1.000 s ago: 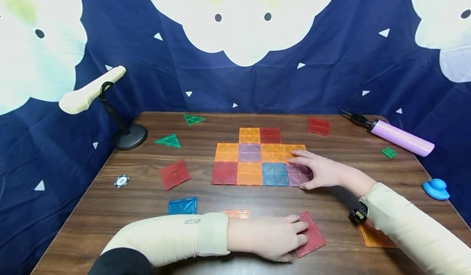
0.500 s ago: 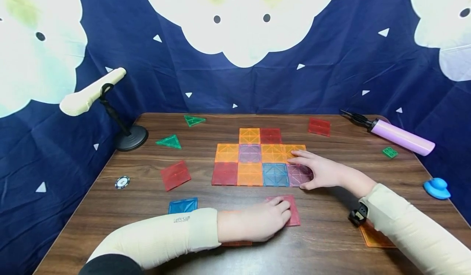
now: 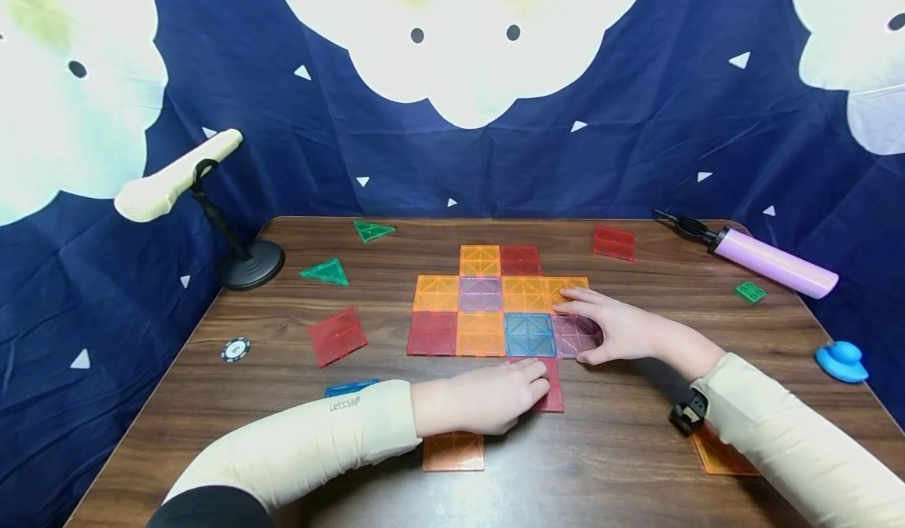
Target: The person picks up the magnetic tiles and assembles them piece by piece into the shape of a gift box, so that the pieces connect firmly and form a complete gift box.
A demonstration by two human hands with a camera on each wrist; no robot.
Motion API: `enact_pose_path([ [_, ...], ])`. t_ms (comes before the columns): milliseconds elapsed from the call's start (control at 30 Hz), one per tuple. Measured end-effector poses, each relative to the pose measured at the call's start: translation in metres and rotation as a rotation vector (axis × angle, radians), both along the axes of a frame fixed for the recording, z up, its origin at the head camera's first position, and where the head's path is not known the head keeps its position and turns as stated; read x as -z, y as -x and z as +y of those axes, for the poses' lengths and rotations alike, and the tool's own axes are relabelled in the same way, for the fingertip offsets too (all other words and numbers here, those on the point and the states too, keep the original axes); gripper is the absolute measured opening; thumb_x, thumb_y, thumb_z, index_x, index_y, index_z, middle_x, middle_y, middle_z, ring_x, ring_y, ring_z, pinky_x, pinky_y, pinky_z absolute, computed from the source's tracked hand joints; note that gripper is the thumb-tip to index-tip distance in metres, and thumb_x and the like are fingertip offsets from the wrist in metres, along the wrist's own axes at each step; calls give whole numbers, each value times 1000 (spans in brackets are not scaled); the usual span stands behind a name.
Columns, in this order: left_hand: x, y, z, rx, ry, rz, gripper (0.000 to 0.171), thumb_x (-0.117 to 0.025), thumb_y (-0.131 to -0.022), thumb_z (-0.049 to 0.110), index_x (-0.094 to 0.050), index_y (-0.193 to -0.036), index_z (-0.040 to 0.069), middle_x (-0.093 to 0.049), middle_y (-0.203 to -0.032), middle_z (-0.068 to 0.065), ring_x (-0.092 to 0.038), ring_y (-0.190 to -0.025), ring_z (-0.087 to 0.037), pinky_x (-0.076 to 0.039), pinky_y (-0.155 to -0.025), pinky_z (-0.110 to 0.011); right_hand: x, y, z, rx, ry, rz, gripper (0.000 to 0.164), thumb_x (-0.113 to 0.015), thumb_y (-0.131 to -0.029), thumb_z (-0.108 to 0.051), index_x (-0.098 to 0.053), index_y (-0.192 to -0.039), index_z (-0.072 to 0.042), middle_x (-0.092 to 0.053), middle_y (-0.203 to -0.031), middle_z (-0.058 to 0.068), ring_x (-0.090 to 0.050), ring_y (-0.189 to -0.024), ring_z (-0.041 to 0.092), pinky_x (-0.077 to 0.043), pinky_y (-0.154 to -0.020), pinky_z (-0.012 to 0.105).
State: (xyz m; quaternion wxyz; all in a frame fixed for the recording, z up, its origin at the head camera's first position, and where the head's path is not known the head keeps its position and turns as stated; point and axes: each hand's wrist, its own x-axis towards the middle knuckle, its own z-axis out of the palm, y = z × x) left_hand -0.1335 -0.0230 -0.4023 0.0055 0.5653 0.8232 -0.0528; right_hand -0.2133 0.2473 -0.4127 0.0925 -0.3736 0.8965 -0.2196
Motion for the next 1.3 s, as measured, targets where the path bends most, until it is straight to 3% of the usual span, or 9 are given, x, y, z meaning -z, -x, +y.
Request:
enact_pose_path([
  [333,0,3,-2,-2,-30,-65,30,-60,-100,10,-61,-129,5,-57,-128,-5,-53,-121,-13,-42,-104,-20,-1,1,3,5,1,-20,78,-83,-78,-28,-54,-146,-3,-36,-156,28,-31,-143,50,-34,-109,65],
  [467,-1,1,-10,-4,-39,-79,38,-66,-98,18,-60,-133,5,-57,-132,-6,-54,-124,-15,-39,-108,-22,0,-1,0,5,12,-21,78,-83,-77,-27,-54,-146,-2,-37,-156,28,-31,-143,50,-33,-109,65],
  [567,-2,-6,-25,-12,-66,-79,41,-72,-95,25,-62,-130,8,-58,-128,-3,-56,-118,-14,-43,-105,-23,3,-2,0,0,26,-19,77,-83,-78,-27,-54,-145,-2,-37,-155,29,-30,-143,50,-33,-109,66],
  [700,-8,-21,-55,-35,-108,-90,31,-75,-93,29,-66,-117,13,-59,-111,3,-57,-98,-9,-49,-86,-22,5,-3,1,0,25,-23,77,-83,-79,-29,-54,-146,-4,-36,-156,28,-29,-144,50,-33,-109,67],
  [800,-13,-31,-78,-70,-119,-138,22,-77,-91,29,-69,-107,15,-59,-103,6,-54,-89,-7,-48,-76,-22,4,-3,2,4,19,-30,77,-83,-80,-30,-53,-147,-4,-36,-157,27,-29,-144,50,-33,-108,67],
  [900,-16,-40,-95,-132,-103,-204,29,-79,-89,33,-72,-110,15,-63,-111,4,-57,-97,-8,-51,-81,-23,3,-3,2,3,17,-40,77,-83,-81,-30,-53,-147,-4,-35,-157,27,-28,-144,50,-33,-108,67],
  [1000,-14,-48,-105,-179,-87,-225,43,-81,-88,35,-72,-123,12,-64,-125,0,-58,-112,-11,-52,-92,-26,2,-2,2,1,11,-44,77,-83,-81,-31,-53,-147,-5,-35,-157,27,-28,-144,50,-33,-108,67],
  [1133,-7,-51,-109,-173,-113,-159,47,-79,-90,28,-68,-132,8,-61,-134,-5,-57,-123,-16,-50,-99,-28,1,1,2,9,6,-50,78,-83,-80,-32,-52,-148,-6,-34,-158,26,-26,-145,50,-31,-109,68],
  [1300,-1,-41,-101,-129,-133,-58,43,-77,-91,22,-69,-129,4,-62,-134,-10,-58,-123,-21,-48,-102,-30,0,0,2,7,12,-68,78,-82,-81,-32,-52,-148,-5,-32,-158,27,-24,-146,51,-29,-109,69],
])
